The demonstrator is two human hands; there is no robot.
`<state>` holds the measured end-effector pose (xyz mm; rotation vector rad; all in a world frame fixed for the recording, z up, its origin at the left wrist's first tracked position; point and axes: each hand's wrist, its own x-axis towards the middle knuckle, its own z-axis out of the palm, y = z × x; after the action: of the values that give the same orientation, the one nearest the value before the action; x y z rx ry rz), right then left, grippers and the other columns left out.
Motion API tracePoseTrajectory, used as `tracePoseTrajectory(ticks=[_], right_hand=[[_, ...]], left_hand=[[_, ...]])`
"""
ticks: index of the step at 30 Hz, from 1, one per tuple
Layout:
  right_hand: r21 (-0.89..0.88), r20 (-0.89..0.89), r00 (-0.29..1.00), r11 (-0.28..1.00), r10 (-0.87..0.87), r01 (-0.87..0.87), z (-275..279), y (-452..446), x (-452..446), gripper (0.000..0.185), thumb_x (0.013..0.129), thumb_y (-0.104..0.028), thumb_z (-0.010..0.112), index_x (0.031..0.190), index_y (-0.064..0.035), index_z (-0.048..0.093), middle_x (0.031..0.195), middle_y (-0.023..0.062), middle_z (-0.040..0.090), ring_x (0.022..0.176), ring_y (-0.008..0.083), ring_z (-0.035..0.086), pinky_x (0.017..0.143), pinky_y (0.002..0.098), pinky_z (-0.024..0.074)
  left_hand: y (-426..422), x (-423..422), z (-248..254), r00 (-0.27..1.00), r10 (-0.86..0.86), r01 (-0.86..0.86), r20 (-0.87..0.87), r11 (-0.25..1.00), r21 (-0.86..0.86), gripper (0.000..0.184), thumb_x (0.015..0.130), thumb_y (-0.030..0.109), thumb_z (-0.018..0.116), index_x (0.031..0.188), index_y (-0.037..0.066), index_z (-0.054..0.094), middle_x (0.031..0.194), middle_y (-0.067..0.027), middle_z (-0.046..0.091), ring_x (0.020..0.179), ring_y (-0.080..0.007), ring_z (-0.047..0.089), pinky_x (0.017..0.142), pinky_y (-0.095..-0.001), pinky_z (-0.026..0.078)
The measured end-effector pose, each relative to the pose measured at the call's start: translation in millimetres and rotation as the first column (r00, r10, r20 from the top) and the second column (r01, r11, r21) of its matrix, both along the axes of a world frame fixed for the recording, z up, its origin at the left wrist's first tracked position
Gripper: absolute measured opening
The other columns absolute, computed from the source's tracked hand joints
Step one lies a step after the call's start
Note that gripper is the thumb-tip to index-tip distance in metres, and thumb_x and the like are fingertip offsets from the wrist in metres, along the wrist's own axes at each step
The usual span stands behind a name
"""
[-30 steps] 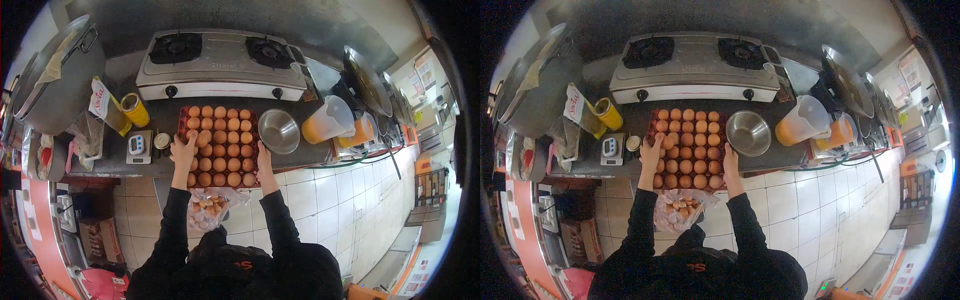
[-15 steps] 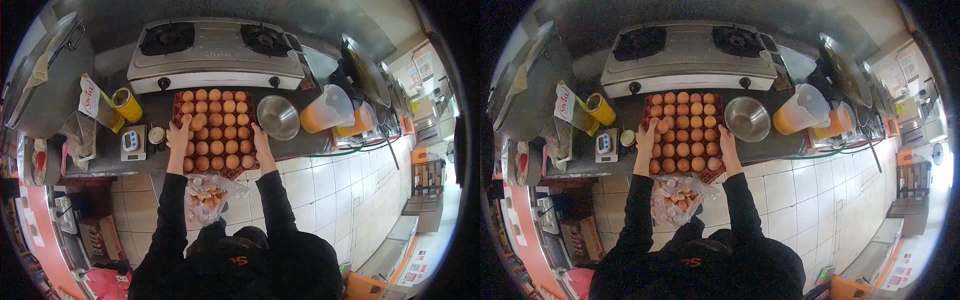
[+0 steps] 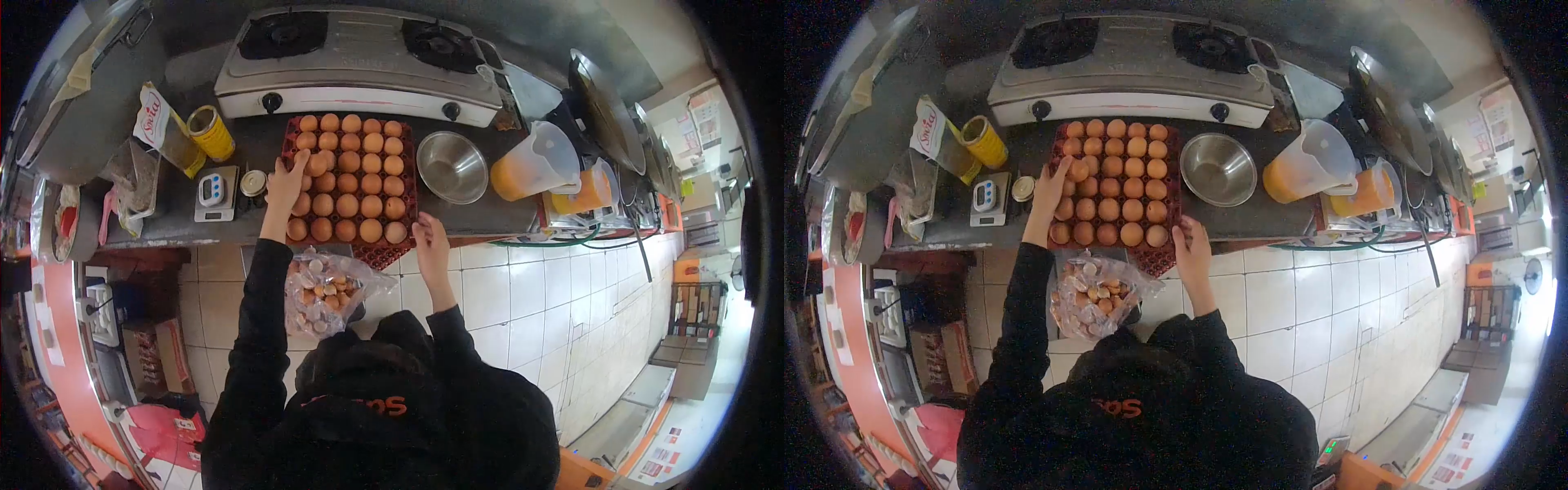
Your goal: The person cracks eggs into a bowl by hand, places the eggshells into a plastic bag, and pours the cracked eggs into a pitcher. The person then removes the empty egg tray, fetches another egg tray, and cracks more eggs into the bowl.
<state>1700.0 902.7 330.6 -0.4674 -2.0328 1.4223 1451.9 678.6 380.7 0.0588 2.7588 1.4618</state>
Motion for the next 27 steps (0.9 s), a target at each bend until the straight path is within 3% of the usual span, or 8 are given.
tracePoseTrajectory(ticks=[3,7,13,16,17,20,23,27], right_hand=[[0.359,0.021,0.996,0.929,0.086,-0.088,19,-7,23,0.043,0.086,-0.022,0.069,0.126,-0.0095,0.057,0.105,0.0131,0.061,0.094,0.0325,0.062,0.079,0.0410,0.0505],[0.706,0.170,0.959,0.651,0.226,-0.279,46,3,16,0.056,0.077,-0.024,0.073,0.129,-0.0153,0.055,0.107,0.0114,0.054,0.097,0.0321,0.059,0.081,0.0429,0.0499],[0.819,0.203,0.897,0.434,0.394,-0.376,40,30,-9,0.057,0.074,-0.022,0.076,0.125,-0.0104,0.052,0.109,0.0121,0.048,0.096,0.0312,0.055,0.081,0.0412,0.0454],[0.786,0.220,0.841,0.421,0.495,-0.453,48,37,-20,0.048,0.074,-0.019,0.071,0.116,-0.0052,0.052,0.105,0.0130,0.048,0.099,0.0300,0.056,0.082,0.0410,0.0442],[0.756,0.310,0.793,0.370,0.525,-0.541,49,39,-26,0.042,0.074,-0.017,0.070,0.110,-0.0044,0.052,0.106,0.0130,0.049,0.099,0.0310,0.055,0.080,0.0405,0.0435],[0.807,0.170,0.777,0.366,0.606,-0.463,51,40,-34,0.048,0.070,-0.021,0.076,0.109,-0.0030,0.054,0.105,0.0127,0.051,0.094,0.0316,0.055,0.078,0.0438,0.0450],[0.696,0.193,0.714,0.419,0.673,-0.583,68,48,-33,0.046,0.072,-0.020,0.078,0.108,-0.0038,0.055,0.103,0.0150,0.055,0.095,0.0329,0.057,0.079,0.0425,0.0474],[0.147,0.032,0.643,0.633,0.765,-0.760,71,70,-44,0.042,0.075,-0.020,0.079,0.107,-0.0038,0.057,0.104,0.0139,0.062,0.099,0.0270,0.062,0.085,0.0371,0.0488]], left_hand=[[-5,10,4,0.998,-0.043,0.042,-0.034,0.998,-0.037,0.105,0.075,0.084,0.045,0.147,0.008,0.037,0.135,-0.0308,0.047,0.129,-0.0441,0.044,0.106,-0.0606,0.028],[5,24,22,0.950,0.087,-0.177,-0.300,0.942,-0.286,0.084,0.085,0.074,0.043,0.136,0.008,0.053,0.126,-0.0260,0.055,0.118,-0.0421,0.053,0.099,-0.0615,0.035],[22,61,49,0.897,-0.088,-0.026,-0.433,0.968,-0.250,0.048,0.087,0.047,0.063,0.122,0.014,0.063,0.109,-0.0135,0.062,0.099,-0.0356,0.061,0.084,-0.0489,0.048],[53,90,75,0.861,-0.091,-0.237,-0.500,0.799,-0.553,0.046,0.083,0.035,0.067,0.119,0.007,0.062,0.106,-0.0178,0.063,0.099,-0.0391,0.061,0.084,-0.0434,0.050],[58,91,77,0.870,-0.060,-0.243,-0.489,0.810,-0.533,0.044,0.082,0.034,0.068,0.117,0.007,0.062,0.105,-0.0175,0.063,0.096,-0.0388,0.061,0.082,-0.0440,0.050],[63,86,73,0.879,-0.004,-0.246,-0.477,0.853,-0.461,0.040,0.078,0.029,0.071,0.111,0.009,0.064,0.102,-0.0175,0.063,0.091,-0.0384,0.063,0.079,-0.0455,0.051],[60,76,62,0.876,0.020,-0.230,-0.482,0.896,-0.380,0.040,0.076,0.022,0.073,0.112,0.008,0.063,0.103,-0.0210,0.063,0.093,-0.0400,0.062,0.081,-0.0449,0.051],[61,83,71,0.888,0.075,-0.178,-0.454,0.966,-0.187,0.044,0.081,0.021,0.071,0.119,0.002,0.059,0.103,-0.0209,0.065,0.098,-0.0322,0.064,0.081,-0.0388,0.053]])
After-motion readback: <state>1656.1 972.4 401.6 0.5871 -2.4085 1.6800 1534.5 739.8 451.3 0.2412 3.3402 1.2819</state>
